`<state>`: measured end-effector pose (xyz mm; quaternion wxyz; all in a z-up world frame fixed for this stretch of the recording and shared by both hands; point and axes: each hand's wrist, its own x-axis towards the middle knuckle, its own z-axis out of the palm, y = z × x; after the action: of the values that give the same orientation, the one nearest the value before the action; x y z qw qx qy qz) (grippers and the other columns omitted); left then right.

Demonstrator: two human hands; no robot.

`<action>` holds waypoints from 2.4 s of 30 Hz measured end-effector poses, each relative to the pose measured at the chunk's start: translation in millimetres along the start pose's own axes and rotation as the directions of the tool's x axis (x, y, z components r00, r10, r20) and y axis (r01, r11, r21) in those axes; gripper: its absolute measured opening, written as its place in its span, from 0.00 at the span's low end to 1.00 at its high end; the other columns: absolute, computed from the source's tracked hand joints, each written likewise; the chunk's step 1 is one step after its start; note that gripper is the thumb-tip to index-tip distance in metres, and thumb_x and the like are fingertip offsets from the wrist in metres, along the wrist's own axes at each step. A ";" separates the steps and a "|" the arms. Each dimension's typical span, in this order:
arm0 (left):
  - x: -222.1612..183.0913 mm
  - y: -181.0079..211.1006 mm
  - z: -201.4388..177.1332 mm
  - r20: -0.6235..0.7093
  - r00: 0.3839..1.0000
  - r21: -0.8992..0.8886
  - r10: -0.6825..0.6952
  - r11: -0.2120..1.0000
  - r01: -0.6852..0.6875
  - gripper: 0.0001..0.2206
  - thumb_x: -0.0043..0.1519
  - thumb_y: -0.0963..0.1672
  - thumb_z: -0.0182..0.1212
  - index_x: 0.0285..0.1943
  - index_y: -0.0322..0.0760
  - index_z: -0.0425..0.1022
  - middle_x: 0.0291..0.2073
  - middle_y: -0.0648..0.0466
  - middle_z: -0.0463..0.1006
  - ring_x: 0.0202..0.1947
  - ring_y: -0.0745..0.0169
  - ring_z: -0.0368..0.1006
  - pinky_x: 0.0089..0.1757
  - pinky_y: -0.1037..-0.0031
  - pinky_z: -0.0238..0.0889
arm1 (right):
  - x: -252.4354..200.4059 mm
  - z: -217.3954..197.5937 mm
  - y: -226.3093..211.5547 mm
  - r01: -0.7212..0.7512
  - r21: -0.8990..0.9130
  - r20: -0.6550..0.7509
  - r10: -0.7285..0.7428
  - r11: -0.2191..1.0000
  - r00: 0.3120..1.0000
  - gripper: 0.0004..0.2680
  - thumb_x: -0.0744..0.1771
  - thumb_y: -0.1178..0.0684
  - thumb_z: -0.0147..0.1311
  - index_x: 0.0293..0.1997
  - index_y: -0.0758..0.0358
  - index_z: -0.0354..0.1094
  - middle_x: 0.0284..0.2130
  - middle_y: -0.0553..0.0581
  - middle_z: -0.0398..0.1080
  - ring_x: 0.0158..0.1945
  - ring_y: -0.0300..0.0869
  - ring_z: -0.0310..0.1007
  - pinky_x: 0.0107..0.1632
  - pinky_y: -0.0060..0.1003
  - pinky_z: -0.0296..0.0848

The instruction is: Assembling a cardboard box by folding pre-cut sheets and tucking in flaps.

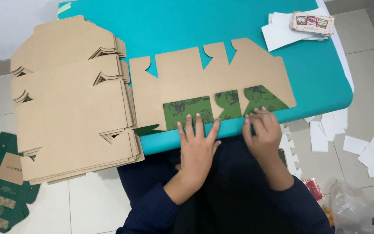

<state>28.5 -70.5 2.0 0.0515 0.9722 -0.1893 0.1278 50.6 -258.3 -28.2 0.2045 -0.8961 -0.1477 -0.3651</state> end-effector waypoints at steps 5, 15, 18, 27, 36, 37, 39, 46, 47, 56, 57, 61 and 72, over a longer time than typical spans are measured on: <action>1.6 1.3 -1.0 -0.019 1.000 0.017 -0.003 1.000 0.003 0.31 0.48 0.52 0.67 0.62 0.50 0.65 0.50 0.34 0.69 0.56 0.26 0.62 0.51 0.35 0.52 | -5.2 11.8 11.9 0.086 0.021 -0.139 -0.082 0.996 0.987 0.04 0.65 0.60 0.53 0.30 0.64 0.71 0.28 0.53 0.67 0.35 0.48 0.73 0.47 0.44 0.74; 1.7 0.8 0.6 -0.016 1.000 0.031 0.009 0.999 -0.009 0.30 0.49 0.52 0.66 0.63 0.50 0.64 0.50 0.34 0.69 0.56 0.26 0.62 0.51 0.36 0.53 | -8.7 1.2 58.1 0.146 0.039 -0.262 -0.131 0.989 0.956 0.08 0.65 0.61 0.51 0.24 0.65 0.70 0.23 0.55 0.67 0.28 0.48 0.71 0.41 0.43 0.76; 1.2 -0.1 -0.2 -0.010 1.000 0.029 0.013 0.999 -0.012 0.30 0.49 0.52 0.66 0.63 0.50 0.64 0.50 0.34 0.68 0.56 0.25 0.62 0.51 0.36 0.53 | -31.1 13.0 93.0 0.131 -0.032 -0.300 -0.134 0.991 0.944 0.09 0.66 0.60 0.51 0.23 0.63 0.68 0.23 0.54 0.67 0.28 0.47 0.71 0.39 0.43 0.75; -0.1 2.7 2.3 -0.021 1.000 0.014 -0.003 1.000 0.004 0.29 0.50 0.52 0.65 0.62 0.49 0.64 0.51 0.33 0.68 0.58 0.24 0.59 0.53 0.35 0.49 | 2.8 -25.7 71.2 0.028 -0.026 -0.108 -0.031 0.999 0.994 0.08 0.66 0.60 0.45 0.47 0.70 0.68 0.42 0.65 0.68 0.50 0.61 0.69 0.59 0.55 0.61; 17.9 -11.4 2.8 -0.057 0.998 -0.167 -0.025 0.986 0.015 0.28 0.54 0.61 0.51 0.54 0.42 0.69 0.54 0.32 0.65 0.63 0.23 0.54 0.56 0.35 0.45 | -30.4 -29.5 73.4 -0.012 -0.078 -0.049 0.008 0.997 0.999 0.13 0.61 0.65 0.47 0.49 0.66 0.69 0.46 0.61 0.71 0.55 0.58 0.69 0.66 0.52 0.53; 19.7 -14.8 4.1 -0.058 0.998 -0.167 -0.030 0.986 0.020 0.28 0.54 0.61 0.51 0.54 0.42 0.69 0.54 0.32 0.65 0.63 0.23 0.54 0.56 0.35 0.45 | -35.6 -28.1 71.8 -0.008 -0.076 -0.047 0.004 0.997 0.999 0.13 0.61 0.65 0.47 0.49 0.66 0.69 0.46 0.61 0.71 0.55 0.58 0.69 0.66 0.52 0.53; 24.4 -22.2 6.5 -0.111 0.991 -0.208 -0.081 0.976 0.056 0.26 0.57 0.60 0.48 0.46 0.38 0.70 0.52 0.33 0.67 0.61 0.25 0.56 0.56 0.33 0.39 | -46.4 -25.2 68.6 -0.006 -0.087 -0.078 -0.001 0.996 0.997 0.16 0.57 0.66 0.51 0.48 0.65 0.70 0.43 0.60 0.71 0.53 0.58 0.71 0.65 0.52 0.55; 32.6 -10.9 12.6 -0.131 0.983 -0.232 -0.128 0.968 0.095 0.31 0.57 0.59 0.50 0.54 0.28 0.64 0.56 0.26 0.61 0.63 0.22 0.52 0.57 0.32 0.34 | -64.2 -30.4 70.9 0.026 0.005 -0.106 -0.026 1.000 0.994 0.11 0.58 0.68 0.56 0.39 0.62 0.73 0.37 0.55 0.72 0.49 0.55 0.72 0.67 0.54 0.57; 35.1 -13.4 12.8 -0.102 0.986 -0.224 -0.136 0.968 0.110 0.30 0.58 0.57 0.51 0.57 0.28 0.62 0.58 0.26 0.60 0.65 0.25 0.49 0.58 0.32 0.30 | -63.7 -31.5 66.4 0.039 0.067 -0.089 -0.033 0.997 0.995 0.10 0.58 0.67 0.57 0.38 0.60 0.73 0.36 0.55 0.72 0.48 0.55 0.72 0.65 0.54 0.59; 29.9 -41.4 5.8 -0.239 0.945 -0.257 -0.224 0.953 0.161 0.20 0.58 0.44 0.59 0.59 0.34 0.63 0.55 0.42 0.64 0.61 0.38 0.58 0.58 0.39 0.43 | -22.9 0.8 -33.6 0.123 0.267 0.063 -0.145 0.956 0.987 0.09 0.62 0.56 0.57 0.46 0.52 0.74 0.36 0.53 0.71 0.46 0.50 0.72 0.56 0.51 0.67; 24.4 -44.2 5.3 -0.259 0.938 -0.293 -0.228 0.944 0.149 0.15 0.60 0.44 0.57 0.54 0.36 0.67 0.49 0.48 0.68 0.56 0.44 0.65 0.57 0.43 0.50 | -18.5 7.3 -43.2 0.146 0.279 0.088 -0.177 0.949 0.980 0.09 0.64 0.55 0.54 0.48 0.53 0.73 0.38 0.54 0.71 0.46 0.51 0.72 0.55 0.51 0.68; 0.4 -54.4 -12.5 -0.220 0.965 -0.416 -0.145 0.908 0.042 0.11 0.60 0.45 0.58 0.50 0.39 0.71 0.44 0.53 0.72 0.53 0.51 0.69 0.58 0.46 0.51 | -8.8 28.0 -73.2 0.175 0.322 0.087 -0.214 0.930 0.973 0.10 0.65 0.56 0.53 0.50 0.56 0.72 0.37 0.55 0.70 0.44 0.52 0.71 0.52 0.53 0.69; -26.2 -66.7 -7.3 -0.125 0.992 -0.384 0.012 0.921 -0.060 0.19 0.61 0.53 0.53 0.56 0.42 0.70 0.59 0.52 0.69 0.64 0.48 0.58 0.61 0.41 0.38 | 13.2 9.2 -63.1 0.178 0.297 0.233 -0.252 0.938 0.939 0.04 0.64 0.56 0.56 0.40 0.55 0.73 0.32 0.49 0.71 0.40 0.44 0.70 0.49 0.44 0.68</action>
<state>28.8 1.5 -1.5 0.2512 0.9298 -0.2253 0.1472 39.0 -197.3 -8.4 0.2619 -0.8789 -0.3203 -0.2373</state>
